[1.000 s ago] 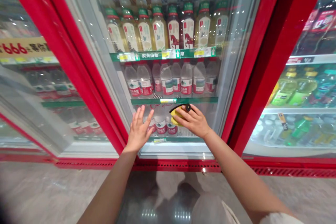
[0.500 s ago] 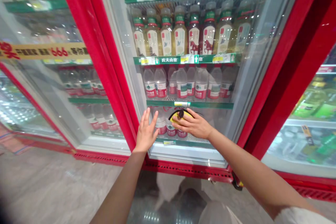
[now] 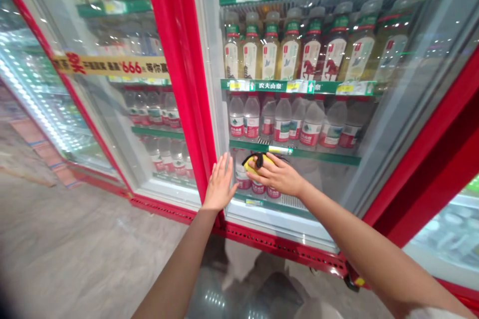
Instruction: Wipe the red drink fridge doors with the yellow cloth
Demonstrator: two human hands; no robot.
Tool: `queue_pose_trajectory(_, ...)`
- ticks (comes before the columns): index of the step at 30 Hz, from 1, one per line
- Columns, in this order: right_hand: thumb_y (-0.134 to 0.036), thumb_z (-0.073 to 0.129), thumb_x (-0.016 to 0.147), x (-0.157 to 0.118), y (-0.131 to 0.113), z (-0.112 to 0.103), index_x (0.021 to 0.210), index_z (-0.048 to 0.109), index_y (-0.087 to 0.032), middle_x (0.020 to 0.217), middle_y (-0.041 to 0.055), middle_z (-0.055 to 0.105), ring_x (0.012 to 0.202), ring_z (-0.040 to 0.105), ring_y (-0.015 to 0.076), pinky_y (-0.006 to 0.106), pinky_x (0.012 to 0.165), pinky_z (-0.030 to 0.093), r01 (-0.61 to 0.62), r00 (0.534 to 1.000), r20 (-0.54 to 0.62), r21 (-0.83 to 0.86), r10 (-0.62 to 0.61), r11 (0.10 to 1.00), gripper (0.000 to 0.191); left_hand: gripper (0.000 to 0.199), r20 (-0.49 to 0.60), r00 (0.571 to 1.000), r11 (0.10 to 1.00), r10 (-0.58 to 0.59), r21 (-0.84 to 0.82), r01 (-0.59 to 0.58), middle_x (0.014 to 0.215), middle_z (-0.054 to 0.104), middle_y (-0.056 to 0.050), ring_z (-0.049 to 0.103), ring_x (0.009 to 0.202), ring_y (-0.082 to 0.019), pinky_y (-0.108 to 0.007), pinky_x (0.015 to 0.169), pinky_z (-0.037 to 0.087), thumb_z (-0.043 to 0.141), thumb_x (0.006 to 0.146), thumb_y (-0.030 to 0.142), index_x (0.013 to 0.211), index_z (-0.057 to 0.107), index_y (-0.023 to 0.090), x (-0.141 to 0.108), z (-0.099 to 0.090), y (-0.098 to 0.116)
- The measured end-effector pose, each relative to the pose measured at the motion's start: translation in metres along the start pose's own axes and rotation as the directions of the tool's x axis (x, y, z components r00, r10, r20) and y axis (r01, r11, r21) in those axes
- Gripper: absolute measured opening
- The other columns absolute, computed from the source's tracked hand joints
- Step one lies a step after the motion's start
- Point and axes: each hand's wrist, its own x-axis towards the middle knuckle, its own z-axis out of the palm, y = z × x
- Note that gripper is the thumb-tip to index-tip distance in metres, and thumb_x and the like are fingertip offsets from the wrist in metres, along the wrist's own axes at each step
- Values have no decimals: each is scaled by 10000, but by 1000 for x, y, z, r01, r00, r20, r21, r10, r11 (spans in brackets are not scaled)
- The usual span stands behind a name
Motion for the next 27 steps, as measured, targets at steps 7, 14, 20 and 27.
queue_pose_trajectory(7,-144,485,1020,54,-5,24,1574,379,-242,1573,96,498,1462,449,244,508,1237,339,-343,931,-119,40,346,938,573,870,-50,996,996,-76,37,78,1691,217,-217,163,1581,-341,-541,1261,267,653,867,175,1613,209,116,-9,-13,-19)
queue_pose_trajectory(14,-118,514,987,40,-33,42,1463,518,-204,1494,77,590,1366,544,225,433,1173,442,-7,1000,-30,58,9,998,484,820,-60,996,997,-62,42,65,1685,230,-224,158,1583,-338,-552,1264,253,598,880,151,1607,222,97,-22,-18,-31)
queue_pose_trajectory(20,-169,496,1023,76,-21,43,1541,423,-260,1555,86,523,1476,421,252,508,1236,347,-327,938,-104,42,330,944,531,827,-70,993,995,-90,41,93,1683,227,-234,153,1581,-351,-567,1261,262,597,890,181,1607,199,77,-23,-25,-40)
queue_pose_trajectory(27,-135,512,990,91,-43,67,1459,497,-163,1484,128,586,1398,507,260,504,1165,438,-11,999,-34,81,13,997,470,808,-107,987,993,-116,22,119,1682,243,-221,181,1574,-352,-579,1252,283,565,863,122,1598,229,93,-22,-24,-43)
